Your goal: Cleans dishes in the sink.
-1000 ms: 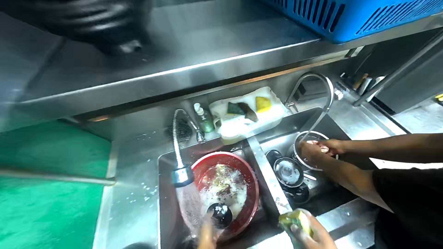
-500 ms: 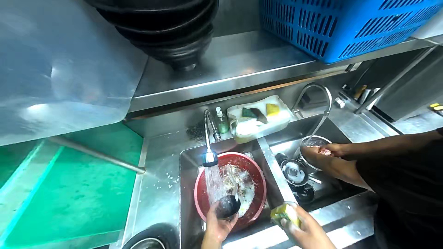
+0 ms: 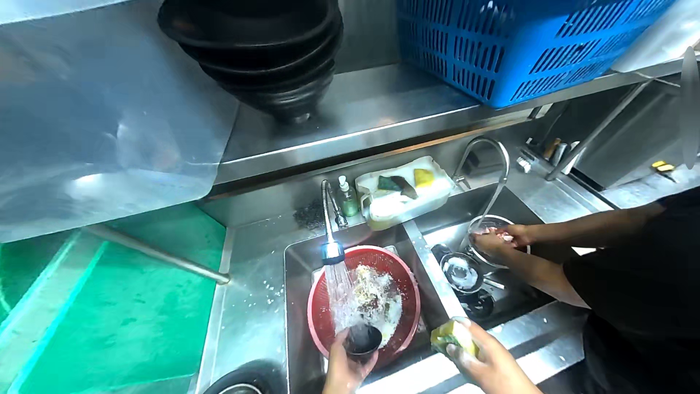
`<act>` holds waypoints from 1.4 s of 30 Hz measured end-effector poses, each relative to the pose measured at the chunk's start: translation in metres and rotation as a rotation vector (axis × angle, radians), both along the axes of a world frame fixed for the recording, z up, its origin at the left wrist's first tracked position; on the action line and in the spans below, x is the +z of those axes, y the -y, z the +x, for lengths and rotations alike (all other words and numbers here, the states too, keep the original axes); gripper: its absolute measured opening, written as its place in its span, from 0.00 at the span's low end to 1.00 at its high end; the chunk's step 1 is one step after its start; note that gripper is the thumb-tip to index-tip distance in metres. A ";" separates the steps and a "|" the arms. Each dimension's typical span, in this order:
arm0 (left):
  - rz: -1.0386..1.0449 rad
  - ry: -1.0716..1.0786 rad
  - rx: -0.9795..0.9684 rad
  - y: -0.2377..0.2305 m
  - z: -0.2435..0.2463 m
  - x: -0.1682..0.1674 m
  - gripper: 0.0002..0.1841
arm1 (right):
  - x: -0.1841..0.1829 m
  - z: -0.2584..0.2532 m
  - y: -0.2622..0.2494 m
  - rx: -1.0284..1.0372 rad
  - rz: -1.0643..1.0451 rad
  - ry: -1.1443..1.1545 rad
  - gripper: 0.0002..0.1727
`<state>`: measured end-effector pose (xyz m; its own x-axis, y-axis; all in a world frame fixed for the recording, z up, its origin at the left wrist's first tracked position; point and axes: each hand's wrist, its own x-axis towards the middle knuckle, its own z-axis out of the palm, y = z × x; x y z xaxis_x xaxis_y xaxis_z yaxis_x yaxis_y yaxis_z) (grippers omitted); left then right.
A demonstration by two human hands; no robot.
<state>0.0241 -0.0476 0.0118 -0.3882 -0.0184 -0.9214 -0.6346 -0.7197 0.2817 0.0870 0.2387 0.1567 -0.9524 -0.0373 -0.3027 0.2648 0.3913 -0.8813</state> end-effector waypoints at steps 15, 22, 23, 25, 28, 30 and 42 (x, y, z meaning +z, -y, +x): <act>-0.006 -0.215 0.152 0.001 -0.025 -0.003 0.22 | -0.004 -0.011 0.005 0.027 0.067 -0.013 0.24; 0.443 -0.351 0.497 -0.034 -0.038 -0.002 0.20 | 0.001 -0.018 0.015 0.109 0.120 -0.060 0.27; 0.546 -0.360 0.501 -0.036 -0.038 -0.005 0.23 | -0.001 -0.018 0.014 0.113 0.130 -0.069 0.26; 0.724 -0.383 0.493 -0.035 -0.034 -0.015 0.25 | -0.004 -0.014 0.012 0.116 0.137 -0.085 0.26; 0.844 -0.448 0.435 -0.033 -0.028 -0.025 0.19 | -0.010 -0.008 0.007 0.105 0.134 -0.089 0.25; 0.910 -0.563 0.345 -0.030 -0.024 -0.032 0.15 | -0.012 -0.004 0.002 0.097 0.135 -0.066 0.25; 0.880 -0.545 0.198 -0.026 -0.036 -0.027 0.17 | -0.017 0.004 -0.002 0.009 0.053 -0.012 0.24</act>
<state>-0.0117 -0.0216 -0.0149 -0.8171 0.4637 -0.3427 -0.4278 -0.8860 -0.1787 0.0907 0.2408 0.1393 -0.9555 -0.0301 -0.2934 0.2510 0.4397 -0.8624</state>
